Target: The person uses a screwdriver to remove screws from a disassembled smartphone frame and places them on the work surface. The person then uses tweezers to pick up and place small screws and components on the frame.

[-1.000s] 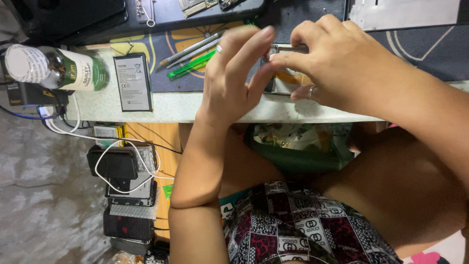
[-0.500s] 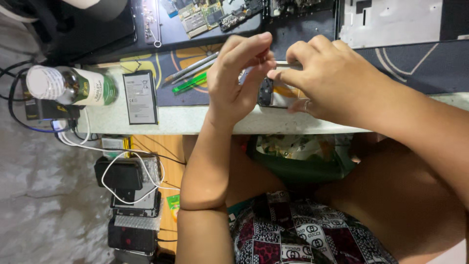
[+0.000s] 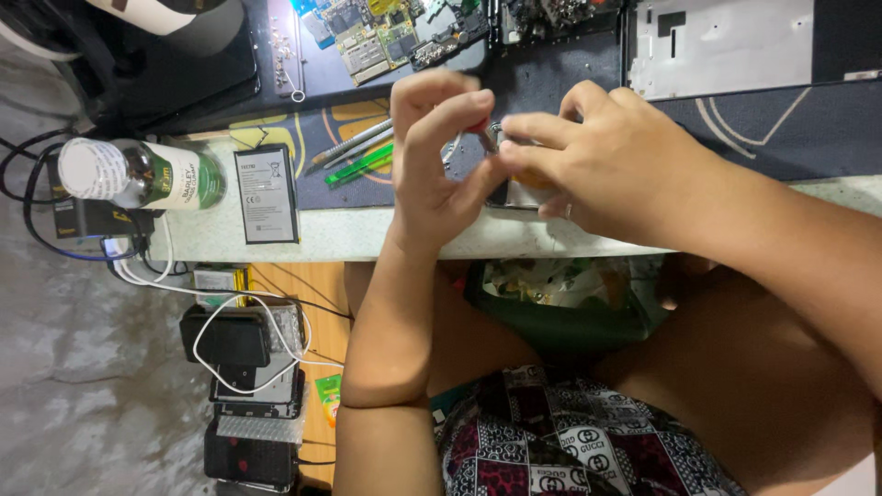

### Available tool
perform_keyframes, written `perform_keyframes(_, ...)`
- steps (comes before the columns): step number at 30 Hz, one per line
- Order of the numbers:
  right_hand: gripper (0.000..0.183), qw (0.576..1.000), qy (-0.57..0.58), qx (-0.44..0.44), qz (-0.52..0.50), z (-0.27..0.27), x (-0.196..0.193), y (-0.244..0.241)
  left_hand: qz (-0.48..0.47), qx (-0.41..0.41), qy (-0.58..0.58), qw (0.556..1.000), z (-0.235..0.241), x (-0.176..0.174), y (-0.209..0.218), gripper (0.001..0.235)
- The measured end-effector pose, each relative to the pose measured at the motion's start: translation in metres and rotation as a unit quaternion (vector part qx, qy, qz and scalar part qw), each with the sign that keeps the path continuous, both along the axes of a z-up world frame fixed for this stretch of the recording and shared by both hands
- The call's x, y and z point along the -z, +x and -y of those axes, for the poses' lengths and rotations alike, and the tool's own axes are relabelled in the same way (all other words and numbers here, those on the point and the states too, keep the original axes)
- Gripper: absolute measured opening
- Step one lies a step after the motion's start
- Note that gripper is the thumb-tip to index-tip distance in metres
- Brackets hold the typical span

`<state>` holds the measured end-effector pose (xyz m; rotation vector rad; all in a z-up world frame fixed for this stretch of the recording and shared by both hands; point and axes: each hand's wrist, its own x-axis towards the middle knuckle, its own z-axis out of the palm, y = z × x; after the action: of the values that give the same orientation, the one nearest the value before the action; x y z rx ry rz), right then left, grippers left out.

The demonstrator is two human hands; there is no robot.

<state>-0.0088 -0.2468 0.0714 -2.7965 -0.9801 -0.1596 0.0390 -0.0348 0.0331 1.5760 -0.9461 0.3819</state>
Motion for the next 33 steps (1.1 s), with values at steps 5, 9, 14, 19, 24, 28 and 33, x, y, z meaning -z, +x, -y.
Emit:
perform_keyframes(5,0.06,1.0,0.009,0.005,-0.016,0.001,0.002,-0.001,-0.114,0.056,-0.034,0.991,0.0,-0.006,-0.007,0.039)
perform_keyframes(9,0.062,1.0,-0.009,-0.007,0.004,0.0,-0.002,0.002,-0.018,0.011,0.0,1.0,0.002,-0.011,-0.007,0.045)
perform_keyframes(14,0.065,0.999,0.03,-0.01,0.0,0.0,-0.004,0.001,-0.03,0.001,-0.008,1.0,0.0,-0.005,0.0,0.045)
perform_keyframes(19,0.062,1.0,0.021,-0.011,0.003,-0.001,-0.004,0.003,-0.052,0.036,-0.014,0.998,-0.005,0.0,-0.002,0.044)
perform_keyframes(24,0.054,1.0,0.008,-0.014,-0.003,0.0,-0.002,0.003,-0.055,0.037,-0.002,0.998,-0.005,-0.003,-0.005,0.049)
perform_keyframes(28,0.055,1.0,0.006,-0.011,-0.017,0.002,0.0,0.002,-0.074,0.029,0.013,0.997,-0.007,-0.002,-0.006,0.048)
perform_keyframes(33,0.059,0.999,-0.037,-0.006,0.016,0.0,-0.001,0.003,-0.072,0.036,0.021,0.997,-0.009,-0.001,-0.005,0.045)
